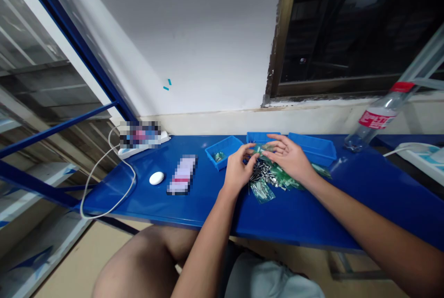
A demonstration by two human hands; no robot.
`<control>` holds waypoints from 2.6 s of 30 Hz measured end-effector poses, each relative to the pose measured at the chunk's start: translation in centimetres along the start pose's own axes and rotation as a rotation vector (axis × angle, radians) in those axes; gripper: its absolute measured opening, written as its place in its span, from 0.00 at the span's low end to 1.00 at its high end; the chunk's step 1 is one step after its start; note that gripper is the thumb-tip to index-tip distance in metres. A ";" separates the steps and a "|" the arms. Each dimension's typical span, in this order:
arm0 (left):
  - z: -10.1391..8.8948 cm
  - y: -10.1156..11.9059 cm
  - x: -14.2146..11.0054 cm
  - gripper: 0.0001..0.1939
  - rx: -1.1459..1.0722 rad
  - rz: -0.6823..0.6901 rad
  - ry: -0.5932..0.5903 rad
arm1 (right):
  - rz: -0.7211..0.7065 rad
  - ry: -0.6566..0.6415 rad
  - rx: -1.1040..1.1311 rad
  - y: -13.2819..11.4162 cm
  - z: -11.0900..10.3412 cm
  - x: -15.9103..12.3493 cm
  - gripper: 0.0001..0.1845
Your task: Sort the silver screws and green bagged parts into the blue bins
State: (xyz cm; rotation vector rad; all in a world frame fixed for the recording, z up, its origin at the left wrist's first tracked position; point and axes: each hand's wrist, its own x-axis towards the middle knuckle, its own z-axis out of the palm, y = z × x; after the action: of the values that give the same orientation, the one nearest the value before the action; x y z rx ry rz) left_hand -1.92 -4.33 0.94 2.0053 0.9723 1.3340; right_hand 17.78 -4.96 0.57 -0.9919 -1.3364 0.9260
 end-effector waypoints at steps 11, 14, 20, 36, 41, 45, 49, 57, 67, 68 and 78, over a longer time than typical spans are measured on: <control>0.0 0.2 -0.1 0.08 0.097 0.104 0.045 | -0.001 0.123 -0.102 0.6 -0.1 0.1 0.27; -0.1 0.5 -0.2 0.13 0.103 0.163 -0.033 | 0.002 0.113 -0.104 0.0 0.3 -0.3 0.26; 0.1 -0.2 -0.1 0.17 0.076 0.079 0.009 | -0.016 -0.026 -0.017 -1.4 1.2 -1.0 0.21; 0.3 -0.7 0.0 0.26 -0.214 -0.089 0.035 | -0.096 -0.045 -0.153 0.0 0.2 -0.2 0.19; 0.1 -0.2 0.1 0.15 -0.073 -0.059 0.138 | -0.019 0.099 -0.115 0.0 0.0 -0.3 0.22; 0.2 0.2 -0.1 0.19 -0.118 -0.031 -0.033 | -0.036 0.001 -0.118 0.3 0.2 -0.5 0.20; 0.1 -0.1 -0.1 0.19 -0.133 -0.022 -0.043 | -0.116 -0.129 -0.154 0.2 0.7 -0.7 0.19; 0.3 -1.1 0.1 0.14 -0.208 -0.094 -0.008 | -0.148 0.020 -0.254 0.2 0.1 -0.2 0.24; 0.5 -0.4 0.0 0.19 -0.265 -0.133 -0.013 | 0.050 -0.055 -0.084 0.3 0.0 -0.2 0.27; 0.5 -0.4 0.0 0.19 -0.275 -0.136 -0.011 | 0.056 -0.043 -0.082 0.2 0.0 -0.2 0.28; 0.8 -1.2 0.1 0.17 -0.363 -0.174 -0.046 | 0.090 0.011 -0.013 -0.2 0.0 -0.2 0.25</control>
State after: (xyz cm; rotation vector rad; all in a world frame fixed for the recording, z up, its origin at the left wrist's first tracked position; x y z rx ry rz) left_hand -1.47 -3.57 -0.19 1.6335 0.7973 1.2598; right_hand 17.72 -5.25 0.71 -1.0725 -1.2983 0.9789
